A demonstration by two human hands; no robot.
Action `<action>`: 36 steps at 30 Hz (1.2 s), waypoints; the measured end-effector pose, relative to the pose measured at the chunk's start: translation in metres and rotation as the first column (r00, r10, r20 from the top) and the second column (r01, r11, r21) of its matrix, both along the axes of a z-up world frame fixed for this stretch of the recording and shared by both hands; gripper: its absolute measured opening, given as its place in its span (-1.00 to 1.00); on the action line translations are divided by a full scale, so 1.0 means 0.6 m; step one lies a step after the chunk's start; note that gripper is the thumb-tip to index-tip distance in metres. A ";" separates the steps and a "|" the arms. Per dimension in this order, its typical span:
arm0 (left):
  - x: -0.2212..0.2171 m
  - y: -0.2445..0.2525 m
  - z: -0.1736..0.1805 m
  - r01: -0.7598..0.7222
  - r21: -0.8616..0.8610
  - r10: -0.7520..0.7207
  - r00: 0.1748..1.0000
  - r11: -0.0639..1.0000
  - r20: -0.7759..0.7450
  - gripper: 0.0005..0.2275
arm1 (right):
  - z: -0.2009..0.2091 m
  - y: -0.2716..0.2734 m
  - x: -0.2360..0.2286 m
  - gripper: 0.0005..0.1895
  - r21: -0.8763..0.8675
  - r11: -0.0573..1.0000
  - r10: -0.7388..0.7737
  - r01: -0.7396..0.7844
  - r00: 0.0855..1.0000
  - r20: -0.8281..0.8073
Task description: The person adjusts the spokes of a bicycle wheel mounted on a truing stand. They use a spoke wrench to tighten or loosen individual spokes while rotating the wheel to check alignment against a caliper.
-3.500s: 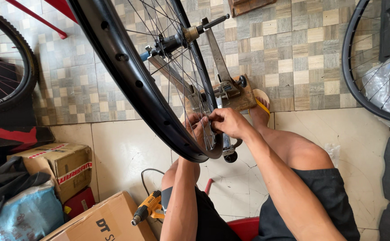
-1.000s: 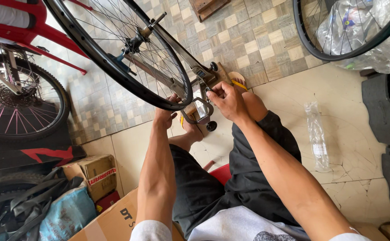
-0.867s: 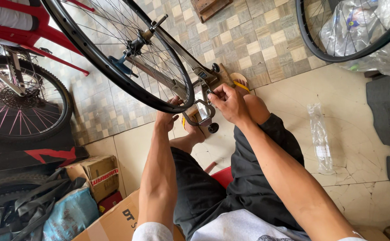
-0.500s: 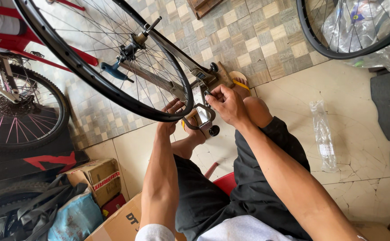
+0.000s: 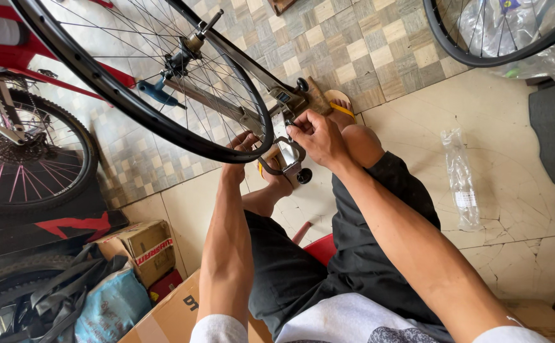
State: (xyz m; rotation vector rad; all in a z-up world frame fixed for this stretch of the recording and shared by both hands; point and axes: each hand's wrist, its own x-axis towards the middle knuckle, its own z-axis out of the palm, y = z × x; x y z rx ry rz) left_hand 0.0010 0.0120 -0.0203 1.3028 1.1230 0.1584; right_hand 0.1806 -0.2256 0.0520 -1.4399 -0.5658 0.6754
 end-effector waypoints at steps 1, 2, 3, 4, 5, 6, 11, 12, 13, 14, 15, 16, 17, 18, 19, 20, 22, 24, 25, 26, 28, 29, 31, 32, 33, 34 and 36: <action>0.001 -0.006 0.007 -0.012 -0.030 0.013 1.000 0.999 0.013 -0.45 | 0.000 -0.004 -0.002 -0.71 0.007 1.000 0.001 -0.001 1.000 -0.005; 0.002 -0.012 0.016 -0.024 -0.060 0.026 0.999 0.998 0.026 -0.45 | 0.000 -0.007 -0.005 -0.71 0.007 1.000 0.001 -0.001 1.000 -0.002; 0.002 -0.015 0.028 -0.026 -0.037 0.023 0.997 0.999 -0.076 -0.47 | 0.000 -0.010 -0.006 -0.71 0.005 1.000 -0.001 0.001 1.000 0.001; 0.001 -0.015 0.042 -0.025 -0.014 0.022 0.984 1.000 -0.178 -0.49 | 0.000 -0.013 -0.008 -0.71 0.003 1.000 -0.002 0.002 1.000 0.004; -0.002 -0.020 0.052 -0.025 0.008 0.026 0.960 1.000 -0.278 -0.51 | -0.002 -0.017 -0.009 -0.72 0.011 1.000 -0.004 0.004 1.000 0.015; -0.005 -0.021 0.064 -0.066 0.063 0.079 0.968 0.996 -0.238 -0.55 | -0.003 -0.020 -0.009 -0.72 0.020 1.000 -0.006 0.005 1.000 0.026; -0.033 0.023 0.186 -0.273 0.226 0.228 0.952 0.935 0.203 -0.69 | -0.014 -0.026 -0.019 -0.73 0.059 0.998 0.010 -0.010 1.000 -0.003; -0.034 0.026 0.220 -0.303 0.234 0.230 0.928 0.924 0.293 -0.68 | -0.019 -0.023 -0.019 -0.73 0.101 0.995 0.015 -0.013 1.000 -0.023; -0.035 0.021 0.254 -0.331 0.259 0.245 0.917 0.907 0.316 -0.61 | -0.023 -0.022 -0.017 -0.74 0.140 0.990 0.025 -0.019 0.999 -0.042; -0.037 0.018 0.295 -0.359 0.282 0.258 0.905 0.890 0.339 -0.53 | -0.027 -0.022 -0.013 -0.72 0.148 0.989 0.040 -0.026 0.995 -0.091; -0.036 0.009 0.330 -0.323 0.309 0.198 0.906 0.894 0.374 -0.49 | -0.030 -0.022 -0.010 -0.70 0.155 0.987 0.061 -0.039 0.988 -0.140; -0.033 0.001 0.361 -0.288 0.338 0.137 0.903 0.896 0.407 -0.45 | -0.032 -0.023 -0.008 -0.68 0.161 0.986 0.082 -0.052 0.979 -0.189; -0.028 -0.008 0.386 -0.276 0.406 0.118 0.920 0.871 0.373 -0.46 | -0.031 -0.023 -0.003 -0.67 0.149 0.987 0.099 -0.067 0.970 -0.221; -0.022 -0.015 0.404 -0.261 0.471 0.103 0.936 0.843 0.336 -0.47 | -0.030 -0.025 0.003 -0.66 0.137 0.987 0.115 -0.082 0.961 -0.252; -0.012 -0.023 0.413 -0.247 0.531 0.091 0.949 0.811 0.302 -0.48 | -0.028 -0.028 0.010 -0.65 0.123 0.987 0.130 -0.099 0.952 -0.277; -0.005 -0.029 0.417 -0.209 0.616 0.045 0.962 0.759 0.270 -0.51 | -0.025 -0.031 0.009 -0.64 0.134 0.986 0.132 -0.098 0.955 -0.267; 0.004 -0.037 0.415 -0.134 0.764 -0.024 0.981 0.631 0.192 -0.55 | -0.019 -0.036 0.006 -0.62 0.155 0.982 0.144 -0.108 0.960 -0.242; 0.021 -0.038 0.402 -0.140 0.766 -0.057 0.973 0.627 0.224 -0.64 | -0.012 -0.044 0.001 -0.65 0.142 0.986 0.116 -0.088 0.973 -0.199; 0.027 -0.041 0.396 -0.154 0.782 -0.036 0.975 0.604 0.220 -0.66 | -0.008 -0.050 -0.003 -0.66 0.138 0.987 0.101 -0.078 0.979 -0.175; 0.031 -0.044 0.391 -0.167 0.797 -0.015 0.976 0.580 0.216 -0.68 | -0.004 -0.052 -0.010 -0.68 0.149 0.986 0.102 -0.074 0.976 -0.191; 0.039 -0.047 0.383 -0.136 0.810 0.044 0.990 0.571 0.135 -0.67 | 0.002 -0.055 -0.019 -0.71 0.164 0.985 0.097 -0.061 0.970 -0.223; 0.041 -0.048 0.381 -0.116 0.815 0.072 0.993 0.568 0.091 -0.66 | 0.004 -0.057 -0.024 -0.71 0.161 0.984 0.107 -0.073 0.972 -0.211; 0.044 -0.053 0.378 -0.103 0.793 0.082 0.994 0.601 0.067 -0.64 | 0.003 -0.061 -0.029 -0.68 0.155 0.983 0.123 -0.094 0.974 -0.188; 0.046 -0.056 0.374 -0.095 0.781 0.084 0.995 0.617 0.054 -0.62 | -0.001 -0.064 -0.029 -0.65 0.140 0.983 0.141 -0.118 0.976 -0.167; 0.047 -0.059 0.372 -0.089 0.778 0.093 0.995 0.622 0.039 -0.61 | -0.003 -0.067 -0.031 -0.63 0.123 0.983 0.155 -0.138 0.977 -0.148; 0.048 -0.061 0.369 -0.082 0.774 0.101 0.995 0.628 0.024 -0.59 | -0.005 -0.069 -0.031 -0.60 0.106 0.982 0.170 -0.157 0.977 -0.129; 0.050 -0.063 0.362 -0.085 0.783 0.093 0.995 0.616 0.035 -0.57 | -0.011 -0.071 -0.032 -0.59 0.102 0.978 0.195 -0.184 0.974 -0.113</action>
